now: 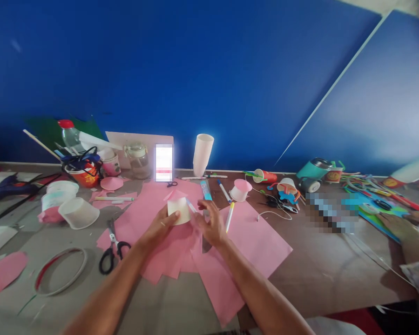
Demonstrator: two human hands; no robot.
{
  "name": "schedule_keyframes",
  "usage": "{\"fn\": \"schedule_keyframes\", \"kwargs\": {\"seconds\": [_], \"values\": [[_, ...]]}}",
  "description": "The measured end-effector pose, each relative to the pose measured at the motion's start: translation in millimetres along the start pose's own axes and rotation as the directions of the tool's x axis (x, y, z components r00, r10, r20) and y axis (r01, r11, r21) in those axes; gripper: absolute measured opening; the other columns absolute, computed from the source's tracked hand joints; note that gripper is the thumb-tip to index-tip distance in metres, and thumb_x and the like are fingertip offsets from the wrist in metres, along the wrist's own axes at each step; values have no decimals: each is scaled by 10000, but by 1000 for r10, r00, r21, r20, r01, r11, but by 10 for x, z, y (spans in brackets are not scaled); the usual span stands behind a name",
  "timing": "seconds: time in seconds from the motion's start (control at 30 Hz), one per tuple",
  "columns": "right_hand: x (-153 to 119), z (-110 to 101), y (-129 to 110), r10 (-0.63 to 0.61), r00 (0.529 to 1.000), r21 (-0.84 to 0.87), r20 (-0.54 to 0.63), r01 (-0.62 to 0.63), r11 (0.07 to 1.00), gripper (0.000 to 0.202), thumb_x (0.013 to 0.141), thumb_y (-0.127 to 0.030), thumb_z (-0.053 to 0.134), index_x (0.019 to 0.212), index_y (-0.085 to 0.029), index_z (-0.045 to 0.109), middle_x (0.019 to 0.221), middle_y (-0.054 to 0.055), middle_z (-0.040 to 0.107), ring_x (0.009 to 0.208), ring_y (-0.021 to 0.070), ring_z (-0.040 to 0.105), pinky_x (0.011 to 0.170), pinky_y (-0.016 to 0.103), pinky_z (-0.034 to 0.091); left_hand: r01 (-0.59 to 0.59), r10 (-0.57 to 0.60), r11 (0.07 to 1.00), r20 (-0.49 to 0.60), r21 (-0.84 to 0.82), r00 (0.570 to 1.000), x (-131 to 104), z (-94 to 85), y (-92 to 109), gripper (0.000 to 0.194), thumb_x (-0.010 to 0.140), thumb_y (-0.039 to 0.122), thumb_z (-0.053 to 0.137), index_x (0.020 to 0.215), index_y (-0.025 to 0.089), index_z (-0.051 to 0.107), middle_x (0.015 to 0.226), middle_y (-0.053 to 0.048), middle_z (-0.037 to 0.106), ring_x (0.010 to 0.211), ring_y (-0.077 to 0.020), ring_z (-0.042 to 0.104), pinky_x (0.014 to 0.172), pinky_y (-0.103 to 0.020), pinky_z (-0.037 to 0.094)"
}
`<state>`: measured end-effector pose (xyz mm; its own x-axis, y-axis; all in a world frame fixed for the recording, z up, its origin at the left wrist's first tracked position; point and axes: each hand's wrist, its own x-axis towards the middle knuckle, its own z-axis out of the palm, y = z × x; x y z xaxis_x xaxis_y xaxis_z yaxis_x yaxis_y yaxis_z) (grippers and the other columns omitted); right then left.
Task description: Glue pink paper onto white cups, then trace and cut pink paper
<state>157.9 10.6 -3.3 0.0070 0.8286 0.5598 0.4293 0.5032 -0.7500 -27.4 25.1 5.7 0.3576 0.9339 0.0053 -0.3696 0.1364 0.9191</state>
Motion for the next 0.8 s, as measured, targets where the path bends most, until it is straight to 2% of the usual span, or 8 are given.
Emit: {"fn": "schedule_keyframes", "kwargs": {"seconds": [0.07, 0.13, 0.23, 0.33, 0.5, 0.67, 0.8], "values": [[36, -50, 147, 88, 988, -109, -125, -102, 989, 225, 863, -276, 547, 1065, -202, 613, 957, 73, 637, 858, 210, 612, 708, 331, 521, 2, -1, 1000, -69, 9, 998, 29, -39, -30, 498, 726, 442, 792, 1112, 151, 672, 1008, -104, 718, 905, -235, 661, 793, -309, 503], [59, -90, 304, 107, 976, -256, -192, -155, 954, 198, 865, -264, 523, 1009, -189, 637, 871, 65, 630, 822, 215, 599, 678, 325, 501, 4, 1, 999, -135, 38, 991, 56, -71, -55, 527, 696, 463, 804, 1092, 144, 665, 994, -104, 715, 900, -243, 659, 778, -320, 501], [57, -114, 435, 93, 989, -380, -119, -132, 915, 150, 860, -252, 553, 914, -190, 678, 768, 40, 635, 778, 214, 589, 763, 356, 473, -3, 39, 988, -233, 152, 972, 83, -97, -64, 561, 647, 488, 823, 1041, 127, 652, 954, -96, 704, 883, -249, 650, 765, -332, 496], [28, -90, 372, 97, 995, -449, 4, -85, 890, 103, 834, -276, 641, 862, -204, 708, 797, 47, 675, 802, 223, 589, 829, 371, 438, 19, 84, 949, -310, 315, 947, 87, -102, -54, 541, 618, 508, 826, 952, 124, 643, 841, -56, 669, 780, -215, 618, 659, -295, 468], [-1, -26, 156, 187, 947, -646, 263, 29, 762, 105, 840, -295, 670, 896, -217, 713, 909, 92, 698, 914, 273, 581, 831, 394, 424, 28, 112, 904, -300, 426, 948, 72, -97, -54, 482, 654, 491, 803, 913, 123, 631, 758, -24, 612, 668, -163, 546, 542, -253, 402], [2, -1, 142, 196, 939, -661, 284, 44, 749, 113, 857, -214, 611, 933, -220, 695, 915, 97, 702, 918, 277, 593, 825, 405, 426, 13, 108, 912, -271, 410, 956, 71, -109, -83, 465, 670, 450, 805, 969, 132, 645, 797, -41, 641, 709, -181, 579, 561, -255, 415], [7, -4, 144, 197, 946, -652, 258, 20, 758, 137, 844, -189, 600, 941, -218, 693, 907, 98, 711, 917, 282, 606, 841, 415, 430, 4, 119, 897, -251, 442, 961, 64, -102, -79, 512, 681, 407, 795, 1095, 160, 621, 927, -72, 663, 818, -228, 606, 576, -269, 436]]}}
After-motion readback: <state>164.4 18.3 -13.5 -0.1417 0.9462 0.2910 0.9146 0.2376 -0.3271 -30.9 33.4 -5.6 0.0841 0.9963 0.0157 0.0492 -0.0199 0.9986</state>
